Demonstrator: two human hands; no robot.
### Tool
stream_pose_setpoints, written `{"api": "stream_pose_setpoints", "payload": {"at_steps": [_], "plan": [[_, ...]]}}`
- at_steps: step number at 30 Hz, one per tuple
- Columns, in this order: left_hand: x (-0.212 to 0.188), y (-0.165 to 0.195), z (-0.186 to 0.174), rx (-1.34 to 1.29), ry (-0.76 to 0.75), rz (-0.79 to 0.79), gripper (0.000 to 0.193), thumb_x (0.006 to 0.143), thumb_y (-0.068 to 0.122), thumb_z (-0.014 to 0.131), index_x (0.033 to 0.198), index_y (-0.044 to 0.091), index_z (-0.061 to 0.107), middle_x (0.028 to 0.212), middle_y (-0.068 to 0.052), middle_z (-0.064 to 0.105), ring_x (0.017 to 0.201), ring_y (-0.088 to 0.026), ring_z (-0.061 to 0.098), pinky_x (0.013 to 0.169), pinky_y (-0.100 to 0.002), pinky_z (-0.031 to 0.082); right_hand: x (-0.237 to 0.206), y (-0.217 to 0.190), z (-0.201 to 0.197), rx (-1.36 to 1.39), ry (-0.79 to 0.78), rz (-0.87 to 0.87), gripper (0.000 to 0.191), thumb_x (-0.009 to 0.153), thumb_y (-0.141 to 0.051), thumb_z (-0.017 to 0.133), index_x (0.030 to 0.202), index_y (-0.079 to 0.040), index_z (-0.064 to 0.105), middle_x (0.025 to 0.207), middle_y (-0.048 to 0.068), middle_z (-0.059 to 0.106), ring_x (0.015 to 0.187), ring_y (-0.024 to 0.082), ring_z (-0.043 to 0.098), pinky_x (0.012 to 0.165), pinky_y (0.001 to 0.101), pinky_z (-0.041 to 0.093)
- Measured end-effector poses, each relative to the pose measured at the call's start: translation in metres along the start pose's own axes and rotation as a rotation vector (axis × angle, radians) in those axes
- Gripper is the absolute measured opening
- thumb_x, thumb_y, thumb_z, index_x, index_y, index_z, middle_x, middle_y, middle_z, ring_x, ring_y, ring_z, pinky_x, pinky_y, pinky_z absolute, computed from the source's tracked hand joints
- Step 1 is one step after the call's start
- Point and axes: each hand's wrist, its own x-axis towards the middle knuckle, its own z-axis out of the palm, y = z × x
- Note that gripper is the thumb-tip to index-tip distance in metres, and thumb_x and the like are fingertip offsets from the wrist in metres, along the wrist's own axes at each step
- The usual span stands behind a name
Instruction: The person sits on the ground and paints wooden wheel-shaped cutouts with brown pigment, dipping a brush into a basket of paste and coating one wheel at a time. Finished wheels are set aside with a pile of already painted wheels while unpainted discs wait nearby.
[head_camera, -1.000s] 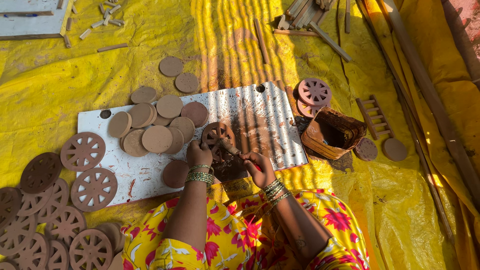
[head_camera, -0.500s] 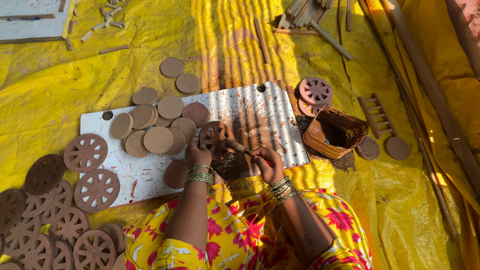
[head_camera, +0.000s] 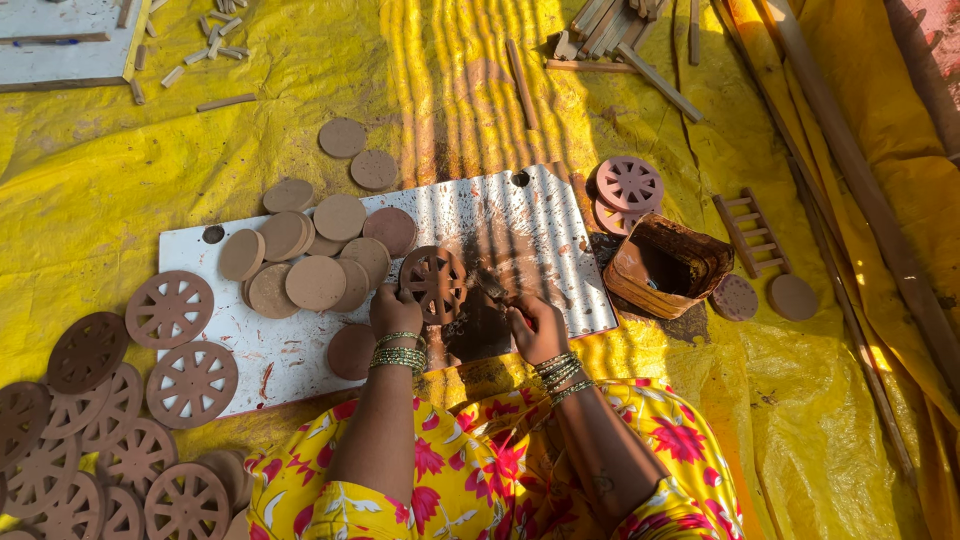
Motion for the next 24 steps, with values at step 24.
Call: {"api": "stream_pose_setpoints", "payload": {"at_steps": [24], "plan": [[-0.004,-0.008,0.009,0.031,-0.048,0.117,0.018,0.092,0.016,0.069,0.102,0.001,0.07,0.102,-0.02,0.072,0.098,-0.041,0.068,0.084,-0.051,0.054,0.0,-0.006,0.015,0.394,0.01,0.004,0.019,0.097,-0.009,0.06,0.113,-0.001,0.067,0.094,0.009,0.074,0.079,0.014,0.069,0.066,0.031,0.054]]}}
